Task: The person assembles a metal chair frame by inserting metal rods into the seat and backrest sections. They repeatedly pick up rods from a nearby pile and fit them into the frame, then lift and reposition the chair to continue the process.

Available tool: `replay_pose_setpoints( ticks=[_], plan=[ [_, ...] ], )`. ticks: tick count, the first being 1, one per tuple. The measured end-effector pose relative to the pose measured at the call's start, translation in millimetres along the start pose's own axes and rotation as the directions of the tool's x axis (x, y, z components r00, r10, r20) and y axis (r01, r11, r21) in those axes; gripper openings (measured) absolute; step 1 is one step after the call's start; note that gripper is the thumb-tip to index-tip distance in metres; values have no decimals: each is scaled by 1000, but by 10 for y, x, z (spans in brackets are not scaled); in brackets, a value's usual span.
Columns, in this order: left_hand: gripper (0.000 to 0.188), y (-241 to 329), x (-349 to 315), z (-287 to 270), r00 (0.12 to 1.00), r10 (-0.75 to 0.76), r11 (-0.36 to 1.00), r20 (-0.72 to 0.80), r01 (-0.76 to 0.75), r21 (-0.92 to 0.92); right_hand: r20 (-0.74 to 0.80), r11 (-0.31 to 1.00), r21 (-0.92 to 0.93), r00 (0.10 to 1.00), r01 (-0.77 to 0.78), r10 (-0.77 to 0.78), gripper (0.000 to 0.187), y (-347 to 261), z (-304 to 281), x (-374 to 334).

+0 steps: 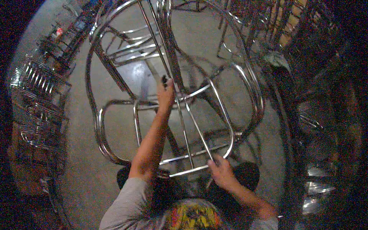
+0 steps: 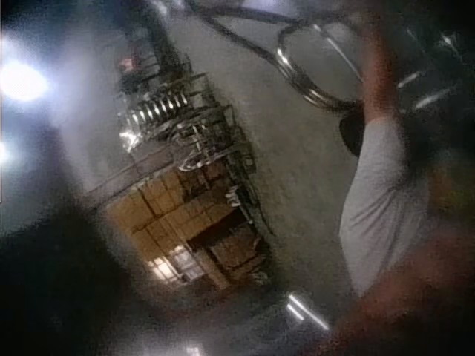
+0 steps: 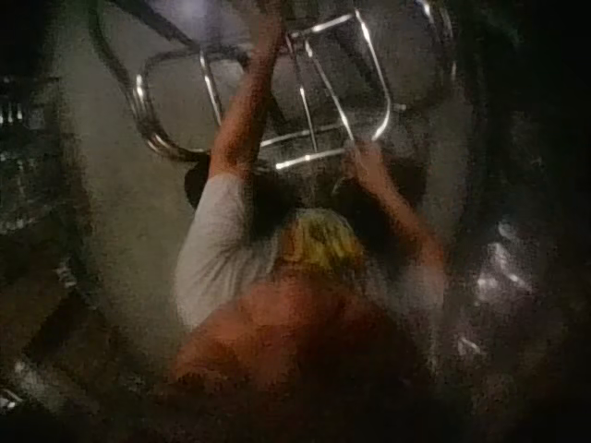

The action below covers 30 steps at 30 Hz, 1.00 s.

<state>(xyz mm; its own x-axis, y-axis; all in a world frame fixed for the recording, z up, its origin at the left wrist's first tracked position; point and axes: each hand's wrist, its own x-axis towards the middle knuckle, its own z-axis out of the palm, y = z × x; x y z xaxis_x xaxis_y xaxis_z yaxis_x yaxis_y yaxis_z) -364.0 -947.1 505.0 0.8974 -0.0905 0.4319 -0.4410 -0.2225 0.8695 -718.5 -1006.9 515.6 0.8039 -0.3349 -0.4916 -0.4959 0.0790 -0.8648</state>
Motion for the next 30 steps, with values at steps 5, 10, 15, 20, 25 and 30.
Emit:
replay_pose_setpoints(
  ticks=[5, 10, 15, 20, 25, 30],
  plan=[
    [41, 541, -1332, -1054, 782, -411, 838, 469, 121, 532, 5, 998, 65, 1000, -26, 26, 25, 18, 141, 191],
    [43, 820, -2232, -1420, 554, -407, 746, 727, -257, 614, 9, 949, -298, 994, 106, -108, 29, -274, 170, 308],
    [37, 793, -2260, -1428, 583, -226, 810, 780, -332, 484, 137, 673, -722, 987, 161, -88, 34, -352, 225, 653],
    [36, 714, -2257, -1463, 535, -243, 857, 809, -273, 438, 130, 786, -601, 988, 148, -87, 52, -255, 276, 891],
    [33, 701, -2174, -1456, 475, -275, 874, 836, -239, 424, 99, 908, -419, 993, -14, 61, 47, -142, 294, 982],
    [35, 721, -2113, -1467, 463, -253, 886, 849, -242, 396, 28, 861, -502, 996, 85, -83, 34, -66, 375, 1041]
  ],
)
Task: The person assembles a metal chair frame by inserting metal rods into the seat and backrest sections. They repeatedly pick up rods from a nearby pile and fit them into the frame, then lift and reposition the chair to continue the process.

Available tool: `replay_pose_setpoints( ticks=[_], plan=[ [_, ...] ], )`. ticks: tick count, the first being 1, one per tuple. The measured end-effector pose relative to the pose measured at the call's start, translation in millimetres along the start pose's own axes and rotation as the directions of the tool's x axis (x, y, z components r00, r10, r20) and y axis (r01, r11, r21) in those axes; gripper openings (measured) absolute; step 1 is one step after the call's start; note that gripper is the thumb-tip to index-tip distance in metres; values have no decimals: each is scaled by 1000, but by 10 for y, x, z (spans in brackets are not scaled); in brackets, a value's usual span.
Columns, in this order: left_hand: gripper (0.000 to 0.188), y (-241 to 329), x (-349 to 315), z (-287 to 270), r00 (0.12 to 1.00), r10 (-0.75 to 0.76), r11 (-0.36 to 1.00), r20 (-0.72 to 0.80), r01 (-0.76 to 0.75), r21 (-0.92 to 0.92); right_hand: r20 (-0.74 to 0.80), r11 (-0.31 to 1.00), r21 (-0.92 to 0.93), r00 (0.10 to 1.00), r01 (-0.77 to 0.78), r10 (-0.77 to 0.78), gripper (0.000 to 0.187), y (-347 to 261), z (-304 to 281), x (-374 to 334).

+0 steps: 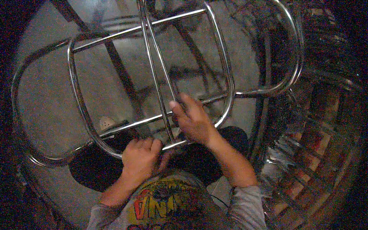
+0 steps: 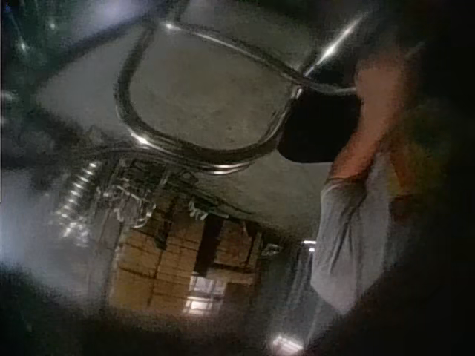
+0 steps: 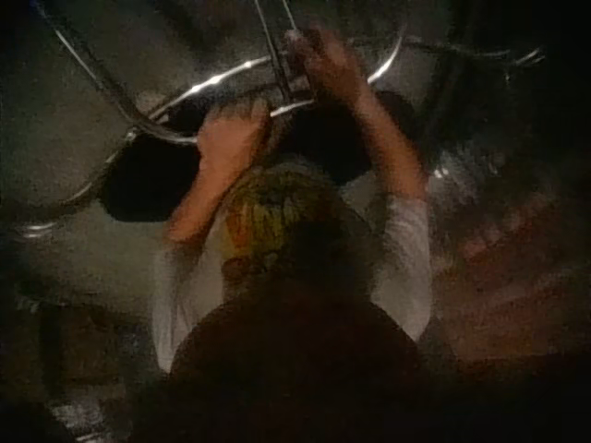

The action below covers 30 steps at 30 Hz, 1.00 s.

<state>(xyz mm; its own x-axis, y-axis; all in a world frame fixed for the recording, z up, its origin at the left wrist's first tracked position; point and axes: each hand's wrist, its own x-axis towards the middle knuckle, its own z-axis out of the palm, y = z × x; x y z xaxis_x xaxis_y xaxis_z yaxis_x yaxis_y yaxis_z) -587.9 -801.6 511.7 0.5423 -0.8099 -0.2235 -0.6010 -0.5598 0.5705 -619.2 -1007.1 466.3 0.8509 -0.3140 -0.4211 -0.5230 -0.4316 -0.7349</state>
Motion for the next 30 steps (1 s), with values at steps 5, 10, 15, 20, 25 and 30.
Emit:
replay_pose_setpoints(
  ticks=[5, 10, 15, 20, 25, 30],
  plan=[
    [38, 14, 2, -4, 997, 37, 999, -65, -35, 26, 46, 1000, 23, 999, 21, -22, 34, -126, -33, 20],
    [38, 36, -4, -1, 999, 17, 998, -36, -15, 63, 47, 987, -160, 999, 6, 2, 37, -241, -34, 24],
    [39, 25, -23, 23, 999, 1, 999, -39, 0, 35, 69, 970, -216, 993, 112, -99, 40, -273, -47, -11],
    [41, 38, -35, 29, 1000, -29, 999, -8, 30, 39, 201, 872, -489, 976, 28, 82, 37, -415, -106, -125],
    [43, 83, -40, 13, 998, -56, 997, -24, 58, 52, 111, 881, -471, 994, 43, 10, 35, -443, 3, -206],
    [43, 109, -81, 62, 998, -57, 993, -33, 60, 102, 24, 890, -446, 995, 94, -94, 38, -217, 109, -199]
  ],
)
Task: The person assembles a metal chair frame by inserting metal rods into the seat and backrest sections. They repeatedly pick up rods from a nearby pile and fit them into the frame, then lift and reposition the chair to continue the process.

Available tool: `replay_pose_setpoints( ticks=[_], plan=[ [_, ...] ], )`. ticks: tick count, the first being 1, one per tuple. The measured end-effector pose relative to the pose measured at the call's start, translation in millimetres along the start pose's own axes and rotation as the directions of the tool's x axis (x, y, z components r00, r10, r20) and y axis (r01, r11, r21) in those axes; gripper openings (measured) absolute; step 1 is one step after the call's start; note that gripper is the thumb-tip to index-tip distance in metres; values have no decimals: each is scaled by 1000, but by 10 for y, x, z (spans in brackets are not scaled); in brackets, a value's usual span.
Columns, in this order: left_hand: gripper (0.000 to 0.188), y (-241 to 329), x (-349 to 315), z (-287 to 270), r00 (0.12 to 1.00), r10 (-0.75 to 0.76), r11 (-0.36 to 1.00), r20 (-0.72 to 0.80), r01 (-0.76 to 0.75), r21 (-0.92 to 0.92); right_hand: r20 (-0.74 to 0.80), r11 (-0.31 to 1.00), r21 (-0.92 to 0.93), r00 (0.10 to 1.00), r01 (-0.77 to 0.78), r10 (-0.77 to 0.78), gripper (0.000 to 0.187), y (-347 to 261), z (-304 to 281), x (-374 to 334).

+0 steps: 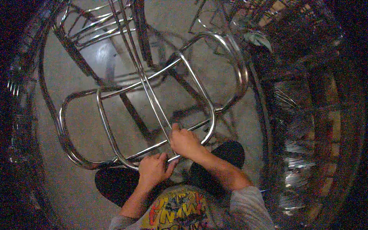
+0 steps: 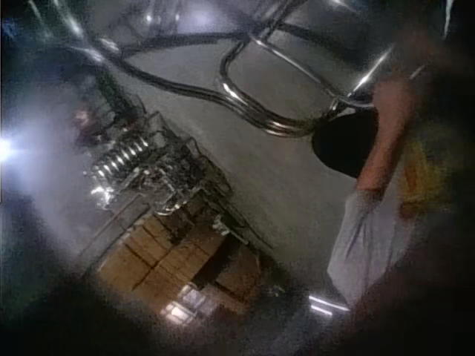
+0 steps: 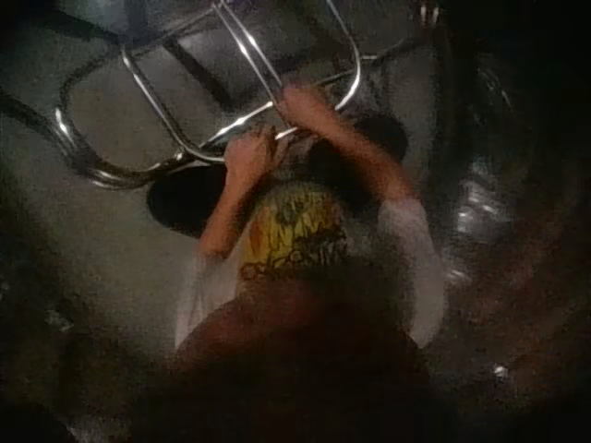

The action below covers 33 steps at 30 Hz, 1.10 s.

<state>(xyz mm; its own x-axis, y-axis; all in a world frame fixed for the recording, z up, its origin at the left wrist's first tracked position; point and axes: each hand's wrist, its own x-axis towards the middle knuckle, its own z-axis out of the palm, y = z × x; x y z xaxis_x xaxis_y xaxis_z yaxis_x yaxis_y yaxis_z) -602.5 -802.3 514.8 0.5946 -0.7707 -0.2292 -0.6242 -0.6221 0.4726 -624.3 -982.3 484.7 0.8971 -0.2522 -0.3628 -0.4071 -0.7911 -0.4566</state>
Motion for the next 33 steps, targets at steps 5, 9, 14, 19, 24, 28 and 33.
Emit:
replay_pose_setpoints(
  ticks=[5, 9, 14, 19, 24, 28, 33],
  plan=[
    [42, 30, -10, 42, 991, 44, 998, -127, -39, 41, 118, 964, -117, 967, 239, -225, 37, -52, -77, 41],
    [39, 49, -29, 47, 995, 27, 989, -100, -12, 149, -161, 981, 177, 985, 82, -53, 36, -28, -529, -336],
    [36, 50, -21, 140, 974, 97, 978, -207, -55, 199, -797, 887, 365, 587, 282, 142, 23, 1214, -1847, -446],
    [30, 68, 43, 178, 984, 67, 987, -165, -41, 154, -918, 935, 312, 199, -166, 342, 45, 3222, -3330, 570],
    [26, 136, 48, 150, 994, -95, 979, 50, 84, 187, -874, 925, 163, 384, -344, 297, 53, 4542, -3730, 1622],
    [30, 178, 26, 139, 997, -70, 986, 34, 64, 153, -895, 929, 66, 390, -365, 217, 50, 4871, -3639, 2573],
    [33, 170, 8, 136, 999, -45, 989, 22, 41, 140, -897, 905, 258, 264, -339, 354, 37, 4646, -3785, 2078]
  ],
)
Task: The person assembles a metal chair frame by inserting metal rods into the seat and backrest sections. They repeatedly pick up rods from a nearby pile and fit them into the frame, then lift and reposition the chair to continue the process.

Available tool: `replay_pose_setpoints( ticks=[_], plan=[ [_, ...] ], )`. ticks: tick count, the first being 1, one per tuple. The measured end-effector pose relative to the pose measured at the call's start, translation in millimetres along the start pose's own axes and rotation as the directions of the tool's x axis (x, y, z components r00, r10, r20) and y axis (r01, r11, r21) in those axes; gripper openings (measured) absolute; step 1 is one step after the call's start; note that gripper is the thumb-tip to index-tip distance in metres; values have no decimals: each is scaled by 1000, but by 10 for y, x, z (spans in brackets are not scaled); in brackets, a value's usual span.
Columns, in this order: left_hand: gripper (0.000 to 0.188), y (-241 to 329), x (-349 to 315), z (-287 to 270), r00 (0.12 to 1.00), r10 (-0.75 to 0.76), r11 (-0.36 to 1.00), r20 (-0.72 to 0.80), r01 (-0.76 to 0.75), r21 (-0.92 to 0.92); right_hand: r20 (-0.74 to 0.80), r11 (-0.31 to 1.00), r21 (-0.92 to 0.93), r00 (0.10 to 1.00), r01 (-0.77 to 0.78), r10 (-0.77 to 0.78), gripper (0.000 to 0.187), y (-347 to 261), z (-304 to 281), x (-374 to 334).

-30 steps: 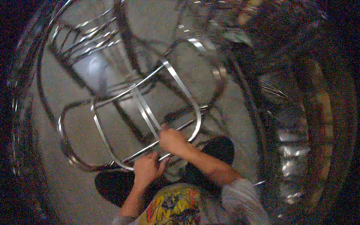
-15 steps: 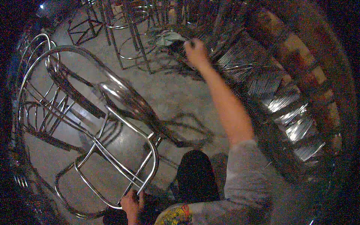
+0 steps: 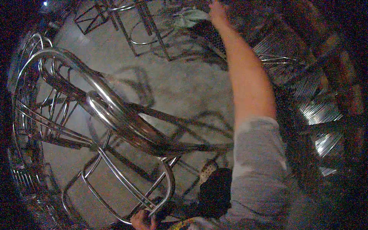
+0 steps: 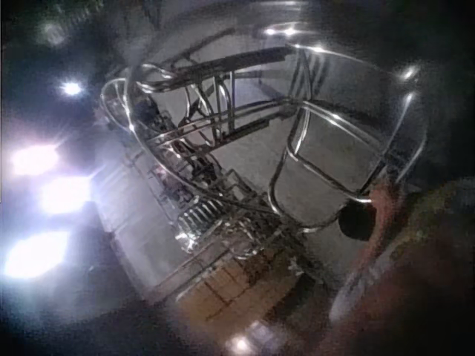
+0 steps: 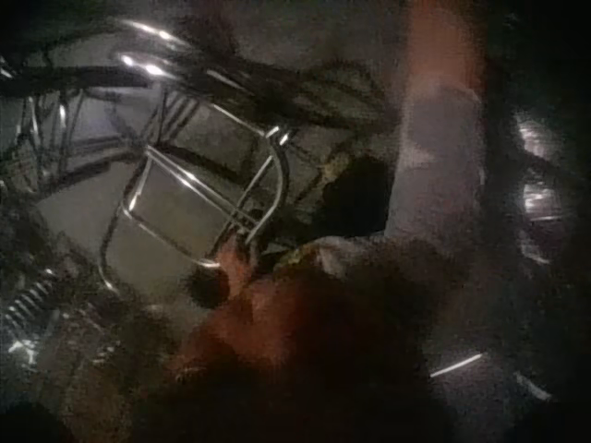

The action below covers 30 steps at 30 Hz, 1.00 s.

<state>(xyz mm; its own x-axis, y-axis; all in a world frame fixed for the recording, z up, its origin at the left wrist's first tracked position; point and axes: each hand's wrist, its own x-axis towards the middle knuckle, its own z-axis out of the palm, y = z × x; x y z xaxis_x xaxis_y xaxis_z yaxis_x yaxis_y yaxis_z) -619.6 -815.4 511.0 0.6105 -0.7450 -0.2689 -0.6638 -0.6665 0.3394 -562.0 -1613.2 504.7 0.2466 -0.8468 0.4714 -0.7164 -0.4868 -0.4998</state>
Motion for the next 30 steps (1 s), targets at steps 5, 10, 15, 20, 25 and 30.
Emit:
replay_pose_setpoints(
  ticks=[5, 10, 15, 20, 25, 30],
  plan=[
    [27, -33, 44, -2, 989, 101, 995, -109, -102, -5, -407, 983, -27, 896, 183, -178, 49, -790, -1457, -50],
    [25, -73, 24, 15, 954, 153, 988, -259, -153, 22, -556, 639, 617, 829, 459, -59, 43, -1501, -2876, -772],
    [36, -132, 11, -85, 929, 21, 961, -370, -121, -248, -674, 809, 105, 640, 578, -370, 34, -1327, -4441, -2388],
    [47, -10, 282, -756, 839, 73, 740, -539, -407, -535, -570, -270, 785, 821, 558, 38, 30, -1265, -5118, -3511],
    [72, 451, 860, -1789, 880, 106, 14, -463, -466, -884, -405, -404, 855, 904, 323, -134, 21, -1492, -5015, -3909],
    [55, 161, 1000, -1818, 728, -196, -216, -656, -685, -696, 165, -483, 859, 985, -172, -58, 23, -1674, -4323, -4523]
  ],
)
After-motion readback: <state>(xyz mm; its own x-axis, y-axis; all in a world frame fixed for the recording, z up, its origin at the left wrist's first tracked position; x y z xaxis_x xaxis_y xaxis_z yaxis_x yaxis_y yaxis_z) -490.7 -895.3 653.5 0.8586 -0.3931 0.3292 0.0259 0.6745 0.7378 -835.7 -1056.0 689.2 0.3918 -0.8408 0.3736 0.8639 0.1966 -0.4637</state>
